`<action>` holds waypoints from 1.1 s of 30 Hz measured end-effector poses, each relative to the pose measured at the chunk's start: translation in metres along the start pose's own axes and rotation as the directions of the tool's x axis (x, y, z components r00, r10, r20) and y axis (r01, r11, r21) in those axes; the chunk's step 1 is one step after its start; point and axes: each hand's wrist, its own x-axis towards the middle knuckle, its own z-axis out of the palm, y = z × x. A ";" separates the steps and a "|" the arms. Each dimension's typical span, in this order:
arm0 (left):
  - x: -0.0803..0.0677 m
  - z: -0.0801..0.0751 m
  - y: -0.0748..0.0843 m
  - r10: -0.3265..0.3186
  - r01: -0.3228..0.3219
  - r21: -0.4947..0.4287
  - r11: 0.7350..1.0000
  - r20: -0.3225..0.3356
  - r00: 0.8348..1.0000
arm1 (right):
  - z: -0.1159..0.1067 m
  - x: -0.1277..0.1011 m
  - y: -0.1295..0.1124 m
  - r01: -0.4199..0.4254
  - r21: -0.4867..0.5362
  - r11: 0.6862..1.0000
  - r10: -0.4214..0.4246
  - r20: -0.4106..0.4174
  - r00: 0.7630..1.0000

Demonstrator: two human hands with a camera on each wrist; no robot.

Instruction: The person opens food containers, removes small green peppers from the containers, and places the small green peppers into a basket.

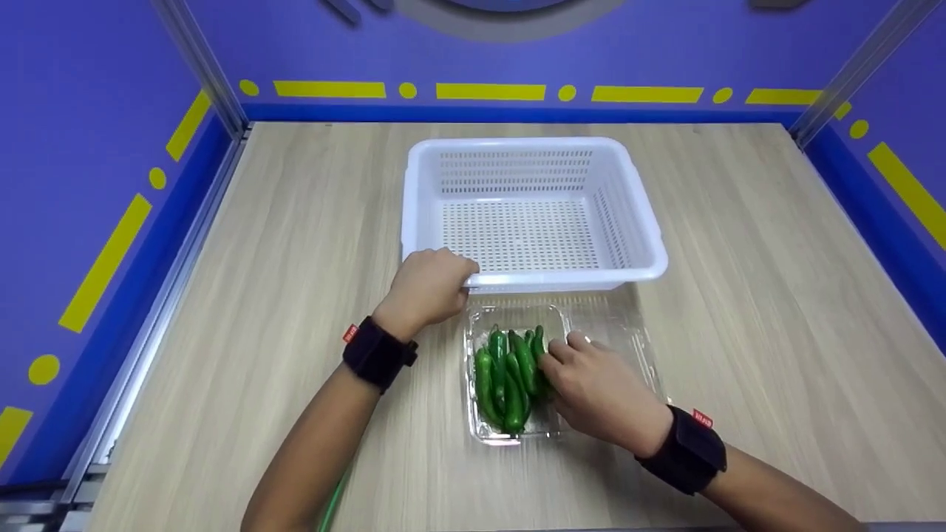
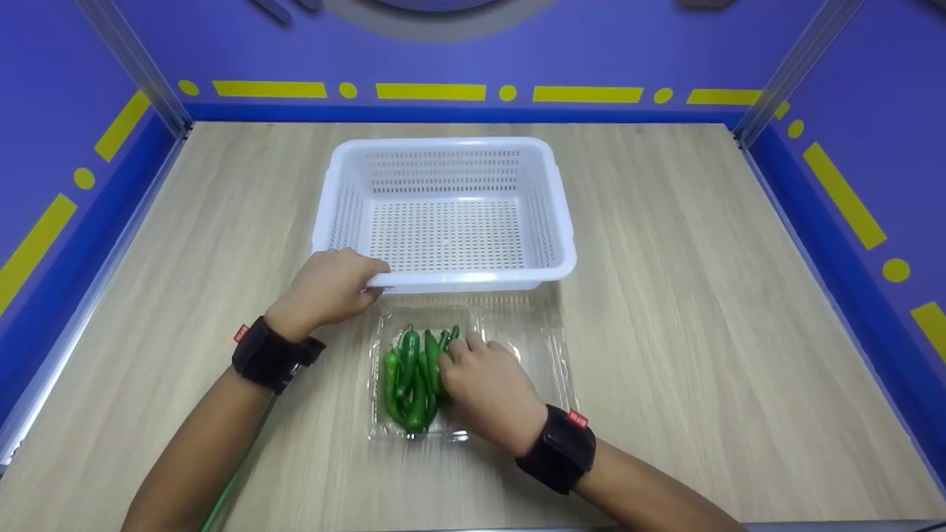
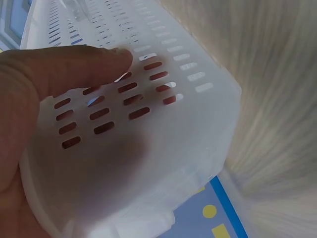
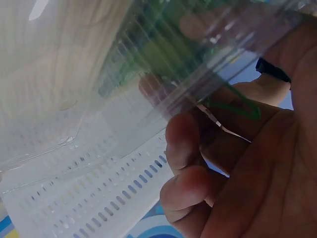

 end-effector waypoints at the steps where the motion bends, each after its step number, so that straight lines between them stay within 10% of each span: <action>1: 0.000 0.000 0.000 -0.002 0.002 0.003 1.000 -0.001 1.000 | -0.001 0.000 0.000 0.000 -0.014 1.000 0.000 0.001 1.000; 11: -0.001 -0.001 0.000 -0.018 0.018 0.012 1.000 0.001 1.000 | -0.007 0.007 -0.001 -0.016 -0.078 0.997 0.010 -0.080 0.997; 23: 0.002 -0.003 0.002 -0.031 0.030 0.015 0.999 0.023 0.999 | -0.057 0.009 0.040 -0.077 0.251 0.965 0.109 -0.117 0.987; 33: 0.001 0.000 0.001 -0.040 0.039 0.010 0.999 0.032 0.999 | -0.056 0.017 0.069 -0.082 0.373 0.924 0.144 -0.141 0.979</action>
